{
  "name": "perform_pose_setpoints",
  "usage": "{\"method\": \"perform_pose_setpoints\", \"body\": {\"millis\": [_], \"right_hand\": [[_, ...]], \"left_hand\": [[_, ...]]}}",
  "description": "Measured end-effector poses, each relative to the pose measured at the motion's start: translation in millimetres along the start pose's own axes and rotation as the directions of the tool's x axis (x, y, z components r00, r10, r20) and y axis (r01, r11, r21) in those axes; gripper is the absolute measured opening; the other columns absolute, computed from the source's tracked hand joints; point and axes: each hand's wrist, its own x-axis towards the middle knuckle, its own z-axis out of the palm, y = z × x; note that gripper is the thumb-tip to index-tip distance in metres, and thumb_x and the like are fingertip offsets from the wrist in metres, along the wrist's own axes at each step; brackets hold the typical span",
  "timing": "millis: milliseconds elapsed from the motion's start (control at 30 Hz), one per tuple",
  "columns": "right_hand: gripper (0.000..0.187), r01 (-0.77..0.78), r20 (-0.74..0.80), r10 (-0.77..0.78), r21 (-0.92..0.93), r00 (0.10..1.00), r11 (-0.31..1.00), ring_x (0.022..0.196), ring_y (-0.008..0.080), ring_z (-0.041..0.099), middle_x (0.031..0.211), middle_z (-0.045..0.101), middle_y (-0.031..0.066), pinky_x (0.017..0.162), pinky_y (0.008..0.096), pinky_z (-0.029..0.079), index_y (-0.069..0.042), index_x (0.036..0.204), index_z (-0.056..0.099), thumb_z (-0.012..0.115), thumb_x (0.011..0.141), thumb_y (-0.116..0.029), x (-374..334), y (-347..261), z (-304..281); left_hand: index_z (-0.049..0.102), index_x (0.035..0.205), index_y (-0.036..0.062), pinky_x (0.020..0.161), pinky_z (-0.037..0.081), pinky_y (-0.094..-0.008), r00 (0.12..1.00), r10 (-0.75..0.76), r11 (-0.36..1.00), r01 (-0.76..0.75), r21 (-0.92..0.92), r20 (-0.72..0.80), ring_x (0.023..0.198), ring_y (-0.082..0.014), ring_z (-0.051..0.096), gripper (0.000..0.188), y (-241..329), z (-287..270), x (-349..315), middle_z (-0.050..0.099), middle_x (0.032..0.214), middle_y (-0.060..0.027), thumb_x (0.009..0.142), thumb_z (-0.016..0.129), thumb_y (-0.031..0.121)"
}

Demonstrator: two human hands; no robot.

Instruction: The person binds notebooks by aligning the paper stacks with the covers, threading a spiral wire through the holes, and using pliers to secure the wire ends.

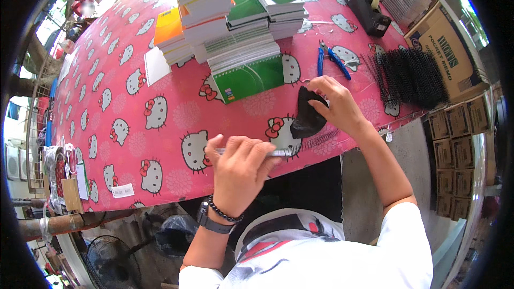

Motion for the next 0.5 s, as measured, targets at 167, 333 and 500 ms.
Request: {"method": "perform_pose_setpoints", "body": {"millis": [167,333,500], "right_hand": [[0.067,0.089,0.260,-0.079,-0.029,0.962,0.996,0.120,0.0368,0.037,0.137,0.040,0.0141,0.100,0.0471,0.034,-0.014,0.117,0.056,0.080,0.061,-0.041,-11.7,-11.3,-8.1],[0.060,0.078,0.282,-0.140,0.217,0.949,0.973,0.115,0.0356,0.046,0.119,0.055,0.0164,0.097,0.0434,0.037,-0.009,0.106,0.064,0.077,0.062,-0.048,-5.5,-15.3,-10.0],[0.070,0.006,0.258,-0.354,0.801,0.899,0.599,0.102,0.0268,0.057,0.096,0.065,0.0116,0.092,0.0383,0.039,0.000,0.095,0.068,0.061,0.069,-0.065,-7.4,-49.1,4.5]], "left_hand": [[0.063,0.080,0.0168,0.092,0.024,-0.0407,0.997,-0.062,0.998,0.062,0.005,-0.038,0.084,-0.0150,0.057,0.019,-4.3,3.4,-8.8,0.062,0.077,0.0050,0.068,0.076,0.025],[0.065,0.074,0.0159,0.090,0.026,-0.0383,0.994,-0.081,0.997,0.082,0.013,-0.075,0.076,-0.0152,0.056,0.018,-3.8,2.5,-8.0,0.062,0.073,0.0042,0.063,0.079,0.022],[0.063,0.073,0.0167,0.088,0.025,-0.0388,0.997,-0.041,0.999,0.041,-0.001,-0.068,0.071,-0.0141,0.057,0.020,-9.8,3.6,-7.7,0.061,0.070,0.0057,0.064,0.079,0.024]]}}
